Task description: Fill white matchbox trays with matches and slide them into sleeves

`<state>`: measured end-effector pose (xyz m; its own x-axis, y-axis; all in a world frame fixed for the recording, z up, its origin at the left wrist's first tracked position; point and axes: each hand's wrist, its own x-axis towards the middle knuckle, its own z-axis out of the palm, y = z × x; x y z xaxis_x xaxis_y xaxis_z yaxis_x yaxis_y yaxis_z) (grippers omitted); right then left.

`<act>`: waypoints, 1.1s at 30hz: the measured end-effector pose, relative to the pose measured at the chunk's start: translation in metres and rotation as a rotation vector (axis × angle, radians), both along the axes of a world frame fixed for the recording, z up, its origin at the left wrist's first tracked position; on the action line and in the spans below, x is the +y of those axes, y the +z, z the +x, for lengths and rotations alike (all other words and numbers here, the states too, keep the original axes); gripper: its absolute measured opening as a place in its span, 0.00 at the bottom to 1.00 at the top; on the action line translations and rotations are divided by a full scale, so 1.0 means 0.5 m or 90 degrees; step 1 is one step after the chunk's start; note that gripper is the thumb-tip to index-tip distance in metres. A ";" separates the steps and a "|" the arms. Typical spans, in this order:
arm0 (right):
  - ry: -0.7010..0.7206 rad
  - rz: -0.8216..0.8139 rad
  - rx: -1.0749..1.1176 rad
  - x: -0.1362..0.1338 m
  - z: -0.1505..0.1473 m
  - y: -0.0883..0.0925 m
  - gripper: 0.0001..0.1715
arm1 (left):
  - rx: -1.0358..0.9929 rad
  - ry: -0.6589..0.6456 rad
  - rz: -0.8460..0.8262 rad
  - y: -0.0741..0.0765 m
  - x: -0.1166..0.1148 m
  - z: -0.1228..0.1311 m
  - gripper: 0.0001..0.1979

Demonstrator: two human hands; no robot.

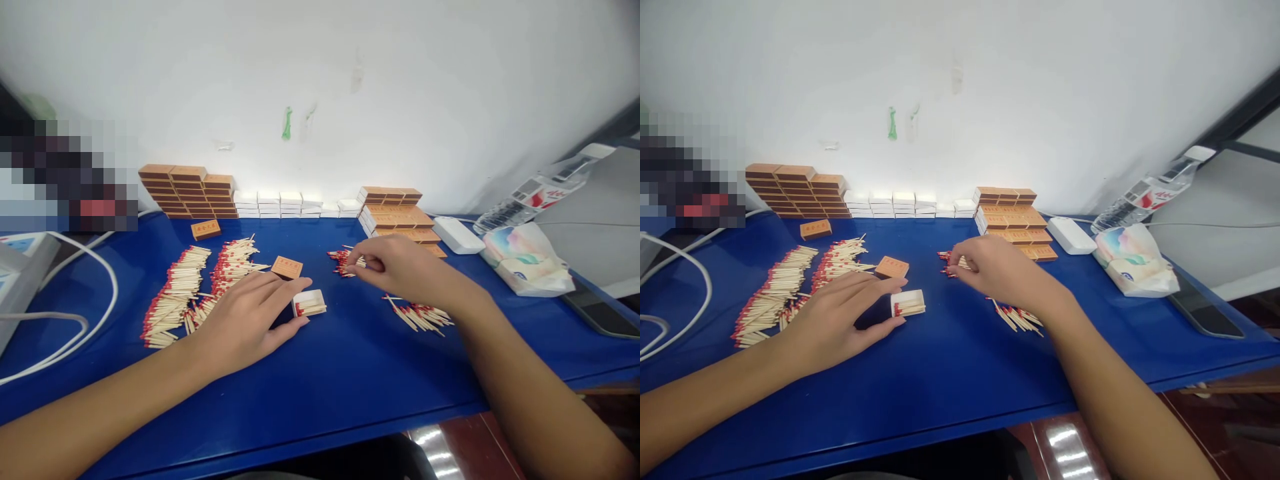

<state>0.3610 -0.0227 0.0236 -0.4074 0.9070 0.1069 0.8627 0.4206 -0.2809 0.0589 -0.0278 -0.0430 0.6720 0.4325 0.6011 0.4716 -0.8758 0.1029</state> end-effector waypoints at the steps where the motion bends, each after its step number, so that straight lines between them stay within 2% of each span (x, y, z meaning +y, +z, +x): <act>1: -0.013 -0.010 -0.020 0.007 0.015 0.003 0.13 | -0.002 -0.003 0.000 0.000 0.000 -0.001 0.19; 4: -0.004 -0.063 -0.061 0.022 0.044 0.004 0.12 | -0.004 -0.005 0.002 -0.001 0.001 -0.002 0.19; 8: 0.012 -0.112 -0.066 0.031 0.045 -0.005 0.12 | -0.003 -0.006 0.008 -0.002 0.001 -0.001 0.18; 13: -0.008 -0.121 -0.065 0.030 0.036 -0.011 0.10 | 0.004 -0.003 0.006 0.000 0.000 0.001 0.18; 33: -0.019 -0.183 -0.091 0.028 0.033 -0.009 0.12 | 0.006 -0.004 0.007 -0.002 0.001 -0.002 0.18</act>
